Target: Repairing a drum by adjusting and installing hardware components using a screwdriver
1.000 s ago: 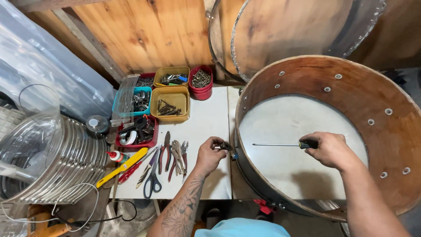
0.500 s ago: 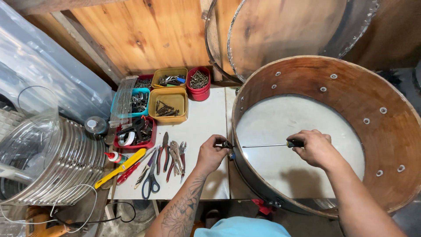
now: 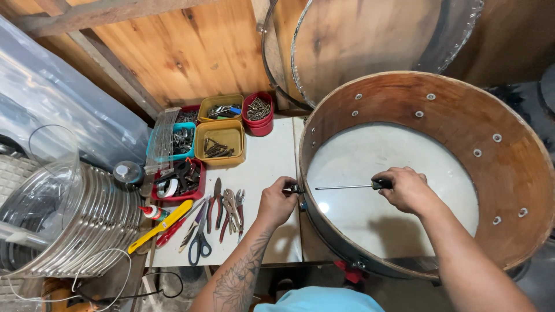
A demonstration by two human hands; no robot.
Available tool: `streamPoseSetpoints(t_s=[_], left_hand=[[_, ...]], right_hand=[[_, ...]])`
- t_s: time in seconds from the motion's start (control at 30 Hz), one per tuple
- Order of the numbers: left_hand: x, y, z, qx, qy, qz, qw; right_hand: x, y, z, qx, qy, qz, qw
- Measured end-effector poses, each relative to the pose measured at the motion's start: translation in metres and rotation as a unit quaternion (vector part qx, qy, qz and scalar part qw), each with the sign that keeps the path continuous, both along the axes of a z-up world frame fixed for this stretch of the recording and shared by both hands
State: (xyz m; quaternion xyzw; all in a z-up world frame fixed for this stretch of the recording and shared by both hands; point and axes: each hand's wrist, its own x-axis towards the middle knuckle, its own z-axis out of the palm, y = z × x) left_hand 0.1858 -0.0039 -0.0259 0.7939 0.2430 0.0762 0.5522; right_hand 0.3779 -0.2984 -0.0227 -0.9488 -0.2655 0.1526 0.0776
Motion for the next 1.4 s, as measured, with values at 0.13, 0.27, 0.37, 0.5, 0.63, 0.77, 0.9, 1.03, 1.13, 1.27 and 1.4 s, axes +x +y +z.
streamPoseSetpoints(t_s=[0.13, 0.27, 0.37, 0.5, 0.63, 0.77, 0.9, 1.03, 1.13, 1.27, 1.4], left_hand=[[0.001, -0.004, 0.004, 0.005, -0.009, 0.001, 1.0], [0.003, -0.003, 0.002, 0.016, -0.01, -0.003, 1.0], [0.004, -0.007, 0.003, 0.013, -0.001, -0.007, 1.0], [0.006, -0.01, 0.004, 0.032, 0.005, -0.015, 0.999], [0.006, -0.012, 0.007, 0.034, 0.004, -0.008, 0.999], [0.006, -0.011, 0.005, 0.029, 0.007, -0.007, 1.0], [0.005, -0.012, 0.008, 0.033, 0.006, -0.006, 0.999], [0.004, -0.012, 0.009, 0.026, -0.001, -0.007, 1.0], [0.005, -0.009, 0.003, 0.022, -0.005, -0.007, 1.0], [0.006, -0.009, 0.002, 0.015, -0.008, -0.006, 1.0], [0.006, -0.007, -0.004, 0.002, -0.011, 0.002, 1.0]], right_hand=[[-0.002, 0.0, 0.009, 0.019, 0.021, -0.006, 1.0], [0.002, 0.001, 0.0, 0.019, 0.025, -0.003, 1.0], [0.005, 0.001, -0.008, 0.005, 0.023, 0.001, 1.0], [0.007, 0.001, -0.009, 0.008, 0.042, -0.001, 0.999], [0.007, 0.0, -0.009, 0.019, 0.044, -0.008, 0.999], [0.009, 0.003, -0.015, 0.019, 0.053, -0.008, 0.998], [0.006, 0.007, -0.012, 0.019, 0.054, 0.001, 0.998], [0.007, 0.008, -0.016, 0.012, 0.056, 0.004, 0.998], [0.005, 0.008, -0.011, 0.016, 0.067, 0.002, 0.998], [0.008, 0.007, -0.018, 0.023, 0.065, 0.001, 0.998], [0.015, 0.005, -0.035, 0.039, 0.076, 0.001, 0.996]])
